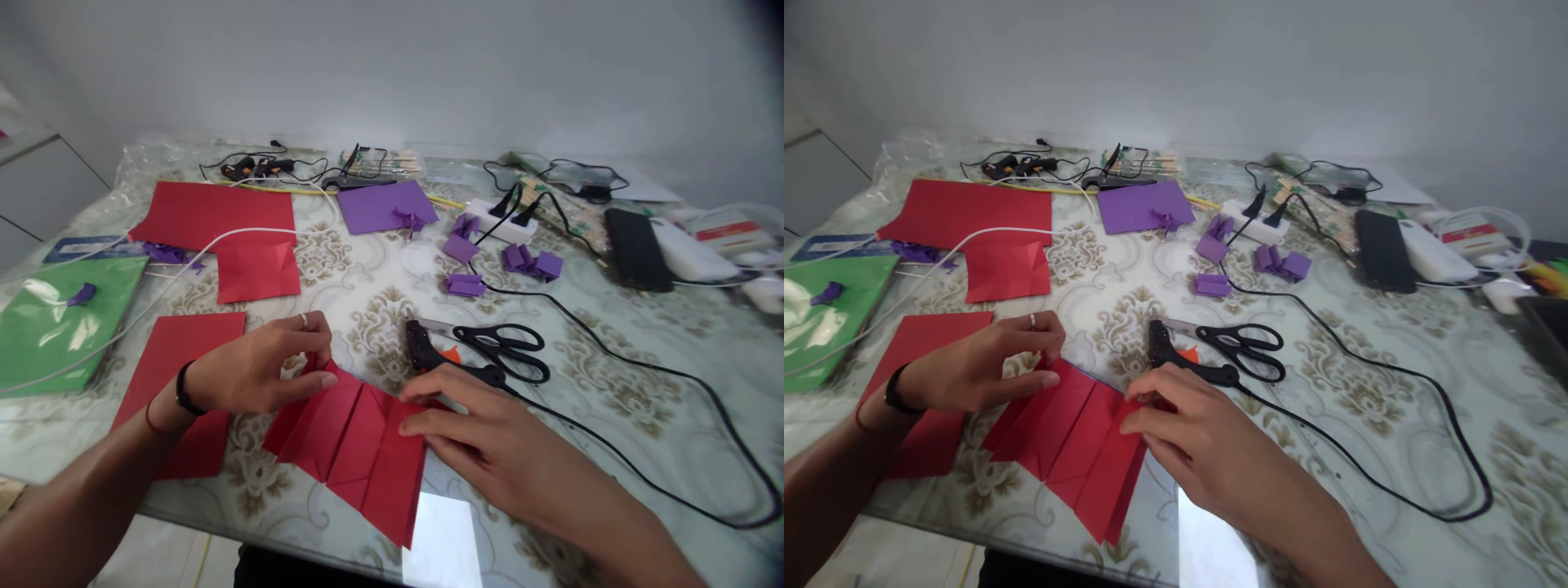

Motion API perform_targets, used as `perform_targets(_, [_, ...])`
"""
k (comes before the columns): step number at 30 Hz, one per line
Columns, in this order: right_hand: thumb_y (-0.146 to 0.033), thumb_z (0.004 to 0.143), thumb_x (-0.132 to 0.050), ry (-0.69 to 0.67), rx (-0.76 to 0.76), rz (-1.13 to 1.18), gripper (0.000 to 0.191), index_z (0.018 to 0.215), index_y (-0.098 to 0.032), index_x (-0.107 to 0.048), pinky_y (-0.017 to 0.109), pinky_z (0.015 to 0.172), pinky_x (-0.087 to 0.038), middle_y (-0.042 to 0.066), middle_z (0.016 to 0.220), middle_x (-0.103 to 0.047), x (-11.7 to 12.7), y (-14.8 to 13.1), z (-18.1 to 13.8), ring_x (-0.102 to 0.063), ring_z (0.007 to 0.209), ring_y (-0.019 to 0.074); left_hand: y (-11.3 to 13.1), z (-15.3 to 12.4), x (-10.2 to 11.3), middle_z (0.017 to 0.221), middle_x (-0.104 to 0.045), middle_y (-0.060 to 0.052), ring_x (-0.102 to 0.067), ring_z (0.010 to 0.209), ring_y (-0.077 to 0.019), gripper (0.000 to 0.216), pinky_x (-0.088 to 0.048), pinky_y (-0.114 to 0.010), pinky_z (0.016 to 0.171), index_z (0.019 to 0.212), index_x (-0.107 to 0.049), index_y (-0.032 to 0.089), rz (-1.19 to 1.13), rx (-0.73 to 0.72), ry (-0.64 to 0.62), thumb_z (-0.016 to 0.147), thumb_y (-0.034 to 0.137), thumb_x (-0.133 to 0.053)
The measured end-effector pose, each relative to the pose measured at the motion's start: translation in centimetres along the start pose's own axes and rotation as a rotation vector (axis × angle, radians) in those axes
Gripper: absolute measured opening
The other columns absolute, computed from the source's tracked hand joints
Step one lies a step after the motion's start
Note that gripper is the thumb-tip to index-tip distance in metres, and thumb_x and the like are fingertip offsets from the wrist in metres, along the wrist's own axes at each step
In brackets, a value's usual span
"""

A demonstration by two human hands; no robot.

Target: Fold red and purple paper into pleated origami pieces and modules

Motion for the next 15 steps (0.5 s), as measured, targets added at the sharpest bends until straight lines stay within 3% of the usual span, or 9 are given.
perform_targets(9, [0.0, 0.084, -0.047, 0.013, -0.014, 0.03, 0.025, 0.086, -0.023, -0.058, 0.034, 0.086, -0.056, 0.006, 0.108, -0.069, 1.2, -0.2, -0.3, -0.066, 0.101, 0.02, -0.6, -0.1, -0.6, 0.101, -0.059, -0.005, -0.056, 0.087, -0.0165, 0.014, -0.047, -0.033, 0.083, 0.086, -0.058, 0.017, 0.0, 0.004, -0.03, 0.1, 0.018, -0.056])
perform_targets(15, [0.003, 0.079, -0.045, 0.043, 0.0, 0.009, 0.03, 0.087, -0.024, -0.053, 0.031, 0.084, -0.052, 0.003, 0.103, -0.065, 2.4, -0.1, -0.9, -0.064, 0.095, 0.0166, -0.3, -0.2, 1.0, 0.099, -0.057, -0.003, -0.054, 0.086, -0.0155, 0.02, -0.046, -0.03, 0.08, 0.078, -0.053, 0.018, -0.063, 0.075, 0.054, 0.098, 0.017, -0.056])
Point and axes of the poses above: each hand's wrist, its own z-axis towards the middle knuckle, its own x-axis out of the back of the hand, y = z × x, the point moved 6 cm from there along z, towards the middle knuckle
